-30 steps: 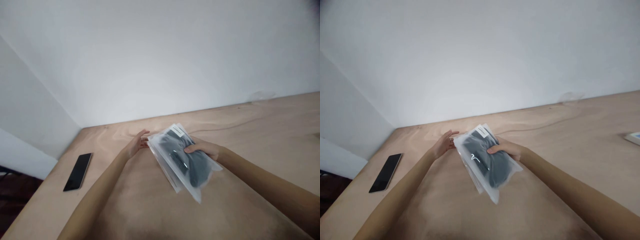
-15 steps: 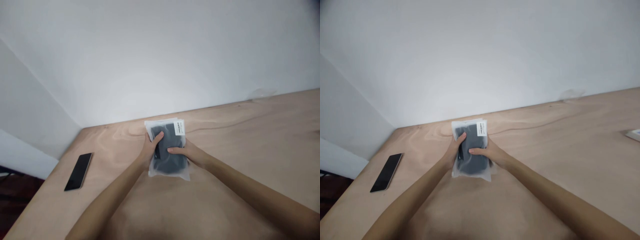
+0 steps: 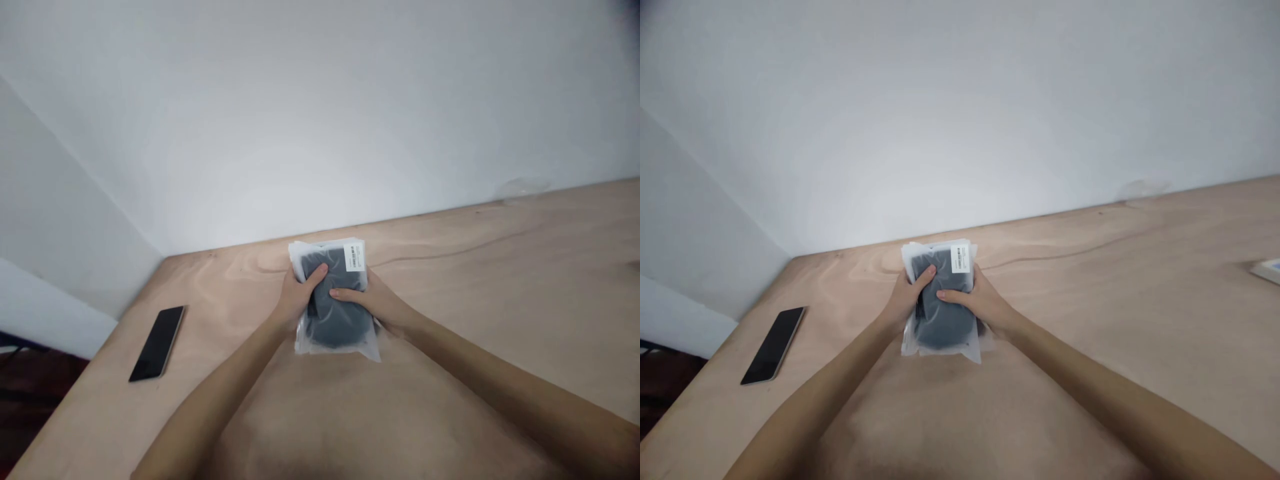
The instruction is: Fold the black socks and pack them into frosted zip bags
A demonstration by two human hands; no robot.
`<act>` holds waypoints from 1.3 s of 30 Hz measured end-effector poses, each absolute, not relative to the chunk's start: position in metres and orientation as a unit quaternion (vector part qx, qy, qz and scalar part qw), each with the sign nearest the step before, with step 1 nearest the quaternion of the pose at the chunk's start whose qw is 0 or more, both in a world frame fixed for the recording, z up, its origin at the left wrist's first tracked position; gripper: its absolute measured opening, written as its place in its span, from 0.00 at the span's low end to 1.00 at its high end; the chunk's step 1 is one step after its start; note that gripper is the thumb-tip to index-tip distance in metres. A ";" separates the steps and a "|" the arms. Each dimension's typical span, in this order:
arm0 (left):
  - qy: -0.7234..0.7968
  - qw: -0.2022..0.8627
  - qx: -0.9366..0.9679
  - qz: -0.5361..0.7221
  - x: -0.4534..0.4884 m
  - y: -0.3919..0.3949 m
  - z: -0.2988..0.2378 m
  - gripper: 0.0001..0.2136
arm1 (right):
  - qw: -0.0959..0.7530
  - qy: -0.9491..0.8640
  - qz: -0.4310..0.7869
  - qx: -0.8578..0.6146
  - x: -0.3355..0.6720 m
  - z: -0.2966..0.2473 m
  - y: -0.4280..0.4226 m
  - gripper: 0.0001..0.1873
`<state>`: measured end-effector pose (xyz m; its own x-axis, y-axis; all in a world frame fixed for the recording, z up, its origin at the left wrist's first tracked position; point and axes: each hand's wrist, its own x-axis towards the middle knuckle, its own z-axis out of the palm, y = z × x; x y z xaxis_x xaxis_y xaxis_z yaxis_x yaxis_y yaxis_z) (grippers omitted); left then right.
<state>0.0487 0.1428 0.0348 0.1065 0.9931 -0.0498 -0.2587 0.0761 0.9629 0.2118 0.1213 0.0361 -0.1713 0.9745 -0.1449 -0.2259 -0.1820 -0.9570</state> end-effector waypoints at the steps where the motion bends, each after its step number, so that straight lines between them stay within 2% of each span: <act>1: 0.420 0.602 0.437 0.520 0.048 0.143 0.036 0.23 | 0.470 -0.426 0.639 -0.435 0.212 0.037 0.121 0.40; 5: 0.415 0.607 0.432 0.523 0.047 0.142 0.034 0.25 | 0.446 -0.417 0.669 -0.423 0.214 0.039 0.122 0.33; 10: 0.416 0.625 0.419 0.511 0.047 0.147 0.026 0.25 | 0.447 -0.414 0.677 -0.414 0.216 0.035 0.126 0.35; 18: 0.416 0.687 0.429 0.413 0.028 0.145 0.031 0.22 | 0.434 -0.377 0.697 -0.428 0.224 0.028 0.131 0.30; 24: 0.364 0.752 0.430 0.342 0.014 0.138 0.025 0.27 | 0.459 -0.336 0.686 -0.455 0.225 0.028 0.134 0.24; 29: 0.326 0.768 0.380 0.399 0.000 0.144 0.012 0.24 | 0.488 -0.307 0.677 -0.457 0.227 0.033 0.138 0.19; 31: 0.315 0.763 0.363 0.433 0.001 0.142 0.005 0.27 | 0.516 -0.294 0.666 -0.452 0.225 0.032 0.142 0.18; 36: 0.297 0.713 0.356 0.526 0.035 0.127 -0.007 0.36 | 0.627 -0.270 0.587 -0.435 0.195 0.019 0.148 0.25; 39: 0.338 0.661 0.356 0.567 0.054 0.127 -0.008 0.35 | 0.666 -0.279 0.548 -0.423 0.170 0.013 0.138 0.33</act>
